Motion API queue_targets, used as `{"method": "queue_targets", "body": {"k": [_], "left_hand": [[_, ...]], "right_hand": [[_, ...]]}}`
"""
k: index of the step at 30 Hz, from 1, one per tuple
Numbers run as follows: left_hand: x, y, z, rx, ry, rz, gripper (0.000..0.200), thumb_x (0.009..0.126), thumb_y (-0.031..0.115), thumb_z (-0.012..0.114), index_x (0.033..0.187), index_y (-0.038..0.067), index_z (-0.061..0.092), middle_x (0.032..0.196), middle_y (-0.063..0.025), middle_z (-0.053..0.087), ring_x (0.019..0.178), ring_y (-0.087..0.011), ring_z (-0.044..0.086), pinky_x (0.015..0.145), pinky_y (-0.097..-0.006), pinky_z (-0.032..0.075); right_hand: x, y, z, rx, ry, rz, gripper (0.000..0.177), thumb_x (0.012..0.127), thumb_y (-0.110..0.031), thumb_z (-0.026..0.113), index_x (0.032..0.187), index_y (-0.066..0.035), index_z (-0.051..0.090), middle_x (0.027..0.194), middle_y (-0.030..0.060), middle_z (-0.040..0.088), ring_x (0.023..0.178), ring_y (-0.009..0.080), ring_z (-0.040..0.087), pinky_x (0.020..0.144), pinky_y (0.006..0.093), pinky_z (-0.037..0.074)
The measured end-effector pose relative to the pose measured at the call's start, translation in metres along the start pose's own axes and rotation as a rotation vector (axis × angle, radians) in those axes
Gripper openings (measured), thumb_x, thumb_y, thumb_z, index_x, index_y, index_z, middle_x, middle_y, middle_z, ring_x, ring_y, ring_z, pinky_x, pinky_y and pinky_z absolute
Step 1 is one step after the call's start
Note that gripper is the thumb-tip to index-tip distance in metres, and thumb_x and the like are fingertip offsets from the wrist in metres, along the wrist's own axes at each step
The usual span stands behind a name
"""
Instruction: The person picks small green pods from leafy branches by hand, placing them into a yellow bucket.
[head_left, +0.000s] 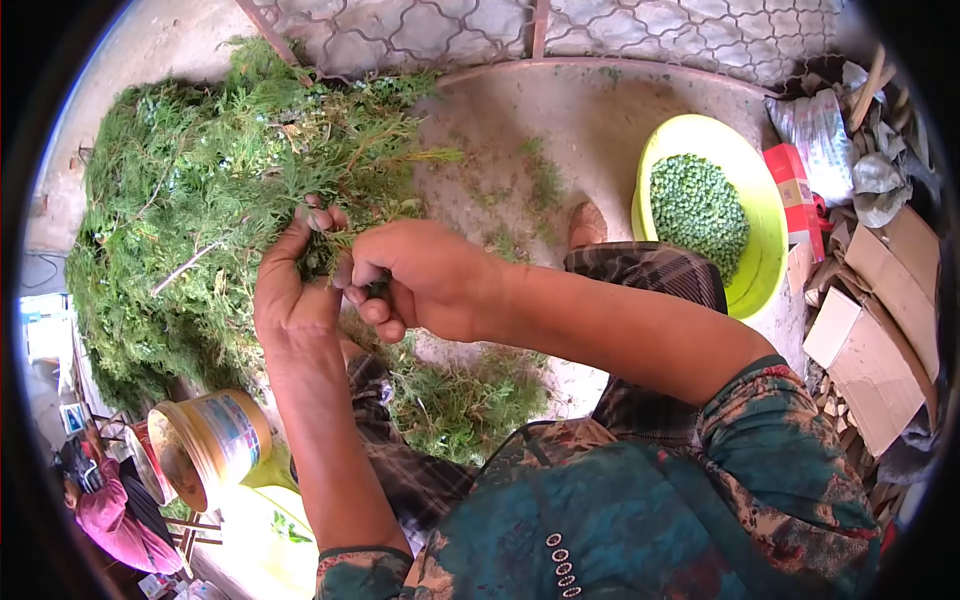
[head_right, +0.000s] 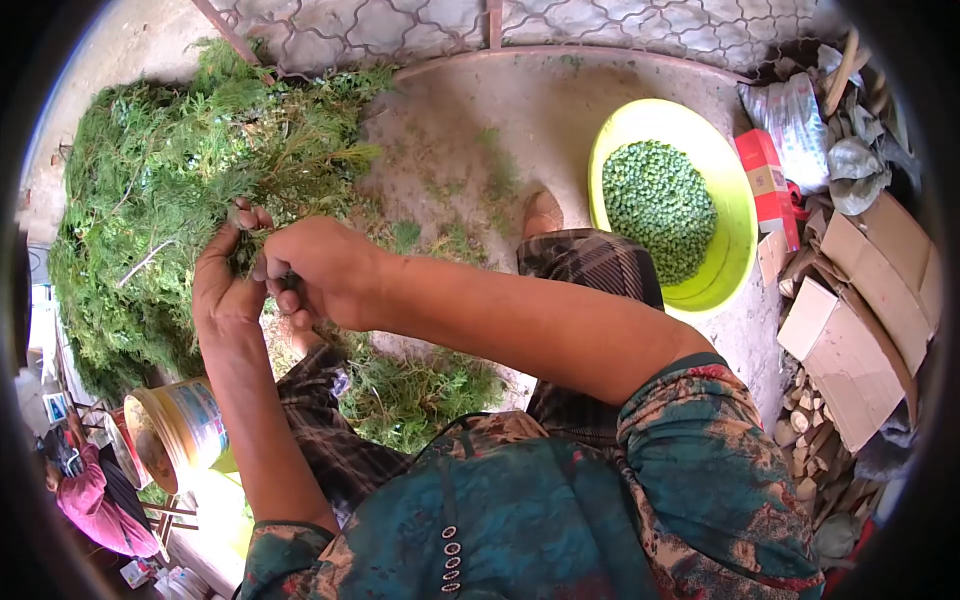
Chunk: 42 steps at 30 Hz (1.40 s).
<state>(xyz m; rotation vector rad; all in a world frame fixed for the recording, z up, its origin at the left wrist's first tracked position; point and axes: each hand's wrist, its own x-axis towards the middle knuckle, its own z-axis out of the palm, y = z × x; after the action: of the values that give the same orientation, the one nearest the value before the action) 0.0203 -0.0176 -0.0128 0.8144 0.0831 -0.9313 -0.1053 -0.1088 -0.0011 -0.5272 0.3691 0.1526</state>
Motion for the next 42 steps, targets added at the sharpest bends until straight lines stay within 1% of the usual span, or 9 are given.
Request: {"method": "queue_targets", "body": {"k": [10,17,19,20,22,29,32,36,42], "left_hand": [[-0.006,-0.001,0.015,0.052,0.17,0.092,0.016,0.087,0.007,0.053,0.099,-0.003,0.053,0.08,-0.0099,0.057,0.08,-0.0222,0.056,0.063,-0.0285,0.051],[0.013,0.012,-0.015,0.038,0.029,-0.062,0.014,0.085,0.007,0.055,0.095,-0.002,0.054,0.08,-0.01,0.058,0.08,-0.0191,0.058,0.059,-0.0271,0.05],[0.021,0.021,-0.02,0.045,0.253,0.067,0.012,0.084,0.001,0.055,0.095,-0.003,0.054,0.081,-0.0111,0.058,0.078,-0.0192,0.058,0.059,-0.0257,0.052],[0.028,0.038,-0.032,-0.182,0.313,0.117,0.014,0.082,-0.003,0.054,0.096,-0.004,0.053,0.085,-0.0126,0.059,0.077,-0.02,0.059,0.065,-0.0272,0.055],[0.032,0.06,-0.046,-0.143,0.249,0.288,0.015,0.082,-0.004,0.054,0.096,-0.007,0.052,0.09,-0.0144,0.059,0.079,-0.0218,0.059,0.075,-0.0314,0.055],[0.004,0.041,-0.017,-0.286,0.198,0.176,0.026,0.083,-0.005,0.053,0.108,-0.007,0.047,0.095,-0.0167,0.059,0.082,-0.0227,0.06,0.082,-0.0373,0.053],[-0.001,0.045,-0.018,-0.405,0.068,0.063,0.025,0.083,-0.005,0.053,0.107,-0.007,0.048,0.095,-0.0162,0.059,0.085,-0.0222,0.059,0.084,-0.0366,0.052],[-0.007,0.044,-0.013,-0.372,0.096,0.069,0.024,0.082,-0.007,0.054,0.106,-0.006,0.049,0.095,-0.0145,0.059,0.081,-0.0207,0.06,0.086,-0.0367,0.051],[-0.011,0.041,-0.013,-0.357,0.04,0.032,0.022,0.083,-0.005,0.053,0.106,-0.006,0.049,0.097,-0.015,0.059,0.084,-0.0217,0.061,0.086,-0.0388,0.05]], "right_hand": [[-0.001,-0.006,0.002,-0.07,0.005,0.006,0.016,0.087,-0.019,0.049,0.083,-0.003,0.048,0.068,0.0022,0.046,0.048,0.0085,0.04,0.04,0.0234,0.031],[-0.003,0.005,0.006,0.117,-0.059,-0.058,0.015,0.088,-0.015,0.046,0.09,0.0,0.051,0.07,0.0024,0.048,0.05,0.0068,0.043,0.039,0.0232,0.033],[-0.013,0.011,0.007,0.04,-0.083,-0.024,0.016,0.088,-0.014,0.045,0.091,0.0,0.051,0.07,0.0026,0.048,0.05,0.0063,0.042,0.038,0.0224,0.033],[-0.021,0.016,0.008,-0.04,-0.111,0.009,0.016,0.088,-0.013,0.044,0.093,0.001,0.051,0.07,0.0027,0.048,0.05,0.0058,0.042,0.038,0.0216,0.034],[-0.032,0.017,0.01,-0.078,-0.082,0.075,0.018,0.089,-0.016,0.044,0.095,0.0,0.052,0.069,0.0006,0.047,0.046,0.0045,0.039,0.037,0.0193,0.032],[-0.032,0.001,-0.005,-0.063,-0.007,0.033,0.037,0.089,-0.042,0.049,0.075,-0.007,0.048,0.054,-0.0015,0.04,0.041,0.0074,0.035,0.037,0.0223,0.029],[-0.03,-0.008,-0.013,-0.12,0.096,-0.107,0.038,0.089,-0.041,0.049,0.073,-0.008,0.049,0.055,-0.0008,0.042,0.042,0.0081,0.037,0.037,0.0221,0.03],[-0.028,-0.019,-0.015,-0.27,0.192,-0.254,0.024,0.089,-0.029,0.055,0.09,-0.006,0.05,0.069,0.0005,0.049,0.049,0.0055,0.042,0.037,0.0196,0.029],[-0.023,-0.025,-0.013,-0.304,0.132,-0.291,0.023,0.088,-0.024,0.055,0.097,-0.004,0.048,0.07,-0.0005,0.046,0.049,0.0043,0.038,0.038,0.019,0.026]]}}
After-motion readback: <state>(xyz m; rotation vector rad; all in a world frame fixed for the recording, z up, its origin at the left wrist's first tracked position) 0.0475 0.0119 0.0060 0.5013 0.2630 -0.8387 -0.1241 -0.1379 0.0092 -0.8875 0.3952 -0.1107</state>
